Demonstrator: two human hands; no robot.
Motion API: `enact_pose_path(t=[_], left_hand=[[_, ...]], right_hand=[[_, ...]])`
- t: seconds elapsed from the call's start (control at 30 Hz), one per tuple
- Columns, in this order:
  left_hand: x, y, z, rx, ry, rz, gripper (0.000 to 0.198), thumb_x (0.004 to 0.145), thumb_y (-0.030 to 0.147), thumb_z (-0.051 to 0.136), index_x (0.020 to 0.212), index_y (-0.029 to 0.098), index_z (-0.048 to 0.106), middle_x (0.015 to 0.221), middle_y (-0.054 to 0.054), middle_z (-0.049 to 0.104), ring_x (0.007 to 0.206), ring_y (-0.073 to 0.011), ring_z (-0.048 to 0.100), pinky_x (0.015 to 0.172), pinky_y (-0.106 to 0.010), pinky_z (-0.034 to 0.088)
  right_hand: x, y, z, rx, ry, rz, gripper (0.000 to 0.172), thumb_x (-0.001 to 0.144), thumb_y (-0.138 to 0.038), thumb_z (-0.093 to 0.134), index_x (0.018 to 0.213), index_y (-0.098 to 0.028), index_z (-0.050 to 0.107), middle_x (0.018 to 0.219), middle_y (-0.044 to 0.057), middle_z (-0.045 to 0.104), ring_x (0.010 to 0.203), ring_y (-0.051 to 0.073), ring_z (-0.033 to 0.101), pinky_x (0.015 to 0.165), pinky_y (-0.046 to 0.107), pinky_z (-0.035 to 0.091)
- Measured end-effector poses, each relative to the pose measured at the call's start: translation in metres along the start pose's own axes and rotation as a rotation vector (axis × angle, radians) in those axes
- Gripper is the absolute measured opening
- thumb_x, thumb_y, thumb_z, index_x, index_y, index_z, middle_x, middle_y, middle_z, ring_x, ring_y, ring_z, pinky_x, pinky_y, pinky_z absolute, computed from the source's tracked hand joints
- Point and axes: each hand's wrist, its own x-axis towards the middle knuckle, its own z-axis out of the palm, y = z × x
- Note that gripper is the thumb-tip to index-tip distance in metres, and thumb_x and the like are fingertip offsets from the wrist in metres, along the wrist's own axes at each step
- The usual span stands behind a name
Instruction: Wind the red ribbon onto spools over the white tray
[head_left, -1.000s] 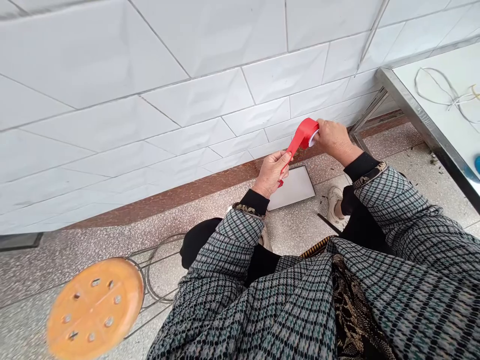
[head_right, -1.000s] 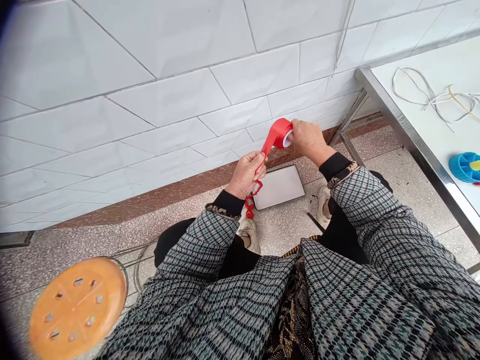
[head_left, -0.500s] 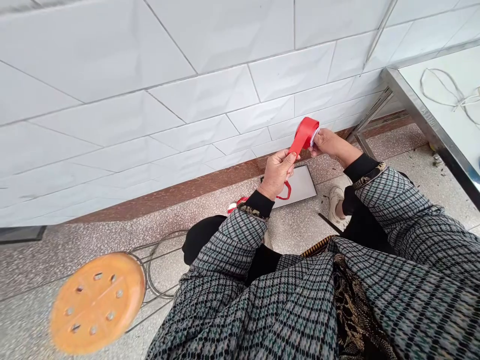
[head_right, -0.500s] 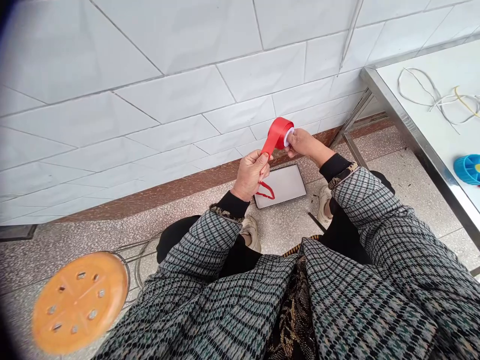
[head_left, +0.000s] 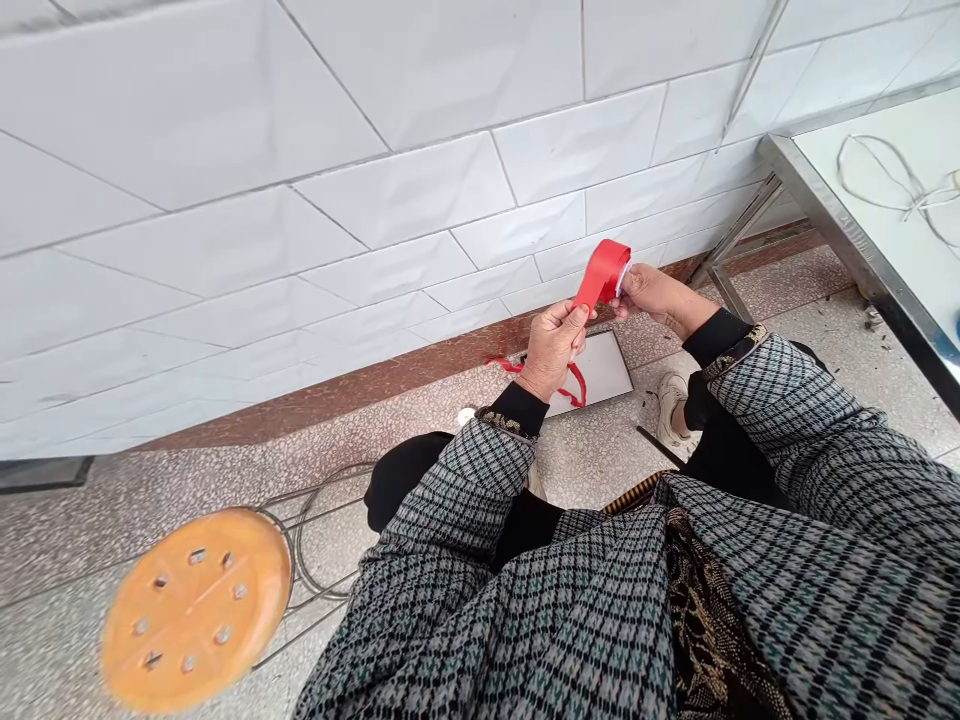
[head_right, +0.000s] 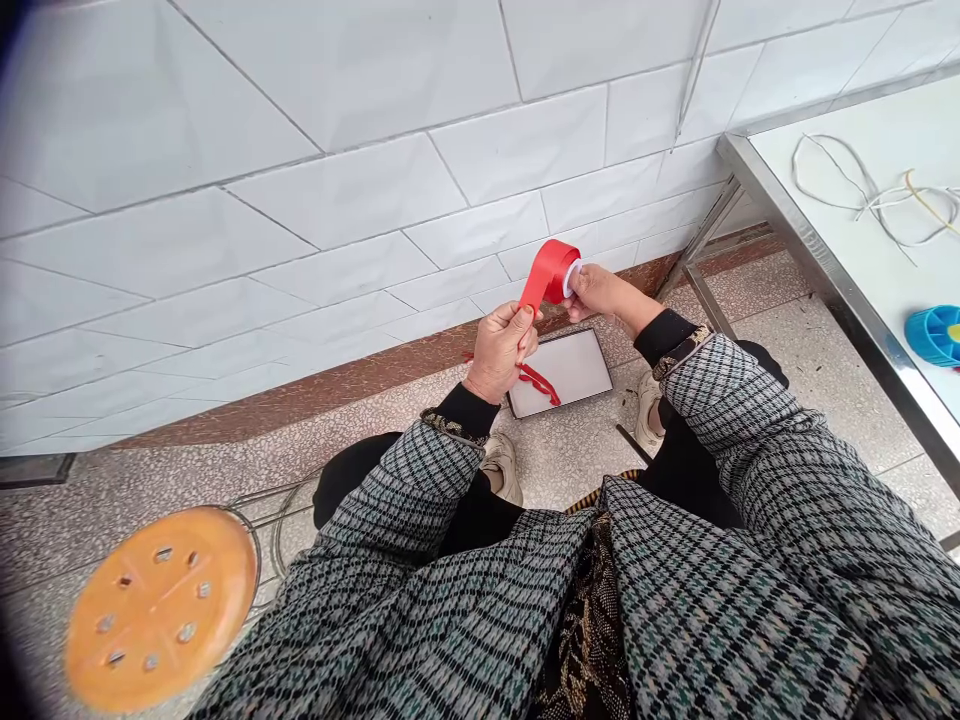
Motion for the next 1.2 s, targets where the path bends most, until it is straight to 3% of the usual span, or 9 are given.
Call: enact_pose_path(t=[0.2, 0.33, 0.47, 0.6, 0.73, 0.8, 0.87, 1.03, 1.2], left_hand=[[0.002, -0.005, 0.003, 0.075, 0.080, -0.051, 0.040, 0.085, 0.050, 0.090, 0.079, 0.019, 0.065, 0.050, 0.011, 0.045, 0.040, -0.0031, 0.032, 0.044, -0.021, 0.023], [0.002, -0.004, 0.005, 0.019, 0.107, -0.042, 0.044, 0.081, 0.039, 0.096, 0.110, 0.022, 0.070, 0.057, 0.012, 0.054, 0.041, -0.0036, 0.033, 0.043, -0.022, 0.024], [0.002, 0.004, 0.000, 0.012, -0.016, -0.083, 0.075, 0.073, 0.038, 0.104, 0.138, 0.025, 0.070, 0.053, 0.013, 0.048, 0.041, -0.0065, 0.038, 0.043, -0.025, 0.027], [0.002, 0.013, -0.010, 0.030, -0.171, -0.119, 0.088, 0.059, 0.034, 0.111, 0.138, 0.025, 0.072, 0.055, 0.013, 0.050, 0.042, -0.0063, 0.039, 0.043, -0.025, 0.027], [0.000, 0.017, -0.018, 0.012, -0.186, -0.150, 0.092, 0.053, 0.033, 0.113, 0.135, 0.026, 0.072, 0.058, 0.012, 0.053, 0.042, -0.0051, 0.037, 0.044, -0.024, 0.024], [0.000, 0.019, -0.022, -0.014, -0.171, -0.162, 0.088, 0.053, 0.037, 0.113, 0.130, 0.025, 0.073, 0.058, 0.010, 0.055, 0.041, -0.0049, 0.037, 0.043, -0.024, 0.023], [0.001, 0.023, -0.025, -0.041, -0.163, -0.158, 0.079, 0.057, 0.042, 0.111, 0.124, 0.024, 0.073, 0.056, 0.010, 0.054, 0.039, -0.0049, 0.036, 0.042, -0.024, 0.022], [-0.002, 0.040, -0.034, -0.009, -0.114, -0.160, 0.055, 0.069, 0.040, 0.106, 0.110, 0.023, 0.074, 0.052, 0.012, 0.046, 0.035, -0.0035, 0.031, 0.041, -0.023, 0.020], [-0.011, 0.057, -0.041, -0.019, -0.002, -0.161, 0.039, 0.079, 0.037, 0.101, 0.097, 0.020, 0.071, 0.054, 0.011, 0.043, 0.037, -0.0030, 0.032, 0.042, -0.021, 0.020]], right_hand=[[0.001, 0.011, 0.006, 0.186, -0.146, 0.032, 0.045, 0.110, -0.050, 0.070, 0.080, -0.021, 0.054, 0.057, -0.004, 0.055, 0.044, 0.008, 0.048, 0.053, 0.022, 0.058], [-0.002, 0.015, 0.008, 0.240, -0.294, 0.111, 0.040, 0.105, -0.043, 0.077, 0.079, -0.020, 0.056, 0.058, -0.005, 0.053, 0.046, 0.006, 0.042, 0.052, 0.020, 0.054], [-0.005, 0.016, 0.007, 0.200, -0.500, 0.146, 0.043, 0.100, -0.046, 0.078, 0.076, -0.021, 0.054, 0.057, -0.007, 0.047, 0.047, 0.006, 0.036, 0.050, 0.020, 0.051], [-0.009, 0.019, 0.007, 0.151, -0.685, 0.117, 0.047, 0.102, -0.057, 0.075, 0.080, -0.021, 0.055, 0.056, -0.008, 0.043, 0.046, 0.005, 0.035, 0.050, 0.019, 0.049], [-0.014, 0.021, 0.012, 0.137, -0.769, 0.073, 0.048, 0.101, -0.060, 0.075, 0.081, -0.021, 0.054, 0.056, -0.010, 0.042, 0.044, 0.004, 0.031, 0.051, 0.019, 0.050], [-0.015, 0.018, 0.015, 0.068, -0.720, 0.043, 0.050, 0.101, -0.063, 0.073, 0.081, -0.021, 0.055, 0.057, -0.007, 0.048, 0.045, 0.006, 0.037, 0.052, 0.021, 0.052], [-0.015, 0.011, 0.017, -0.083, -0.576, -0.037, 0.048, 0.103, -0.064, 0.071, 0.086, -0.020, 0.059, 0.065, -0.002, 0.060, 0.050, 0.009, 0.050, 0.056, 0.023, 0.054], [-0.015, -0.019, 0.022, -0.710, 0.006, -0.466, 0.020, 0.106, -0.038, 0.067, 0.107, -0.018, 0.070, 0.098, 0.009, 0.078, 0.089, 0.023, 0.073, 0.082, 0.032, 0.057], [-0.021, -0.040, 0.043, -1.220, 0.162, -0.535, 0.030, 0.112, -0.026, 0.055, 0.129, -0.008, 0.071, 0.126, 0.021, 0.079, 0.117, 0.036, 0.074, 0.101, 0.043, 0.053]])
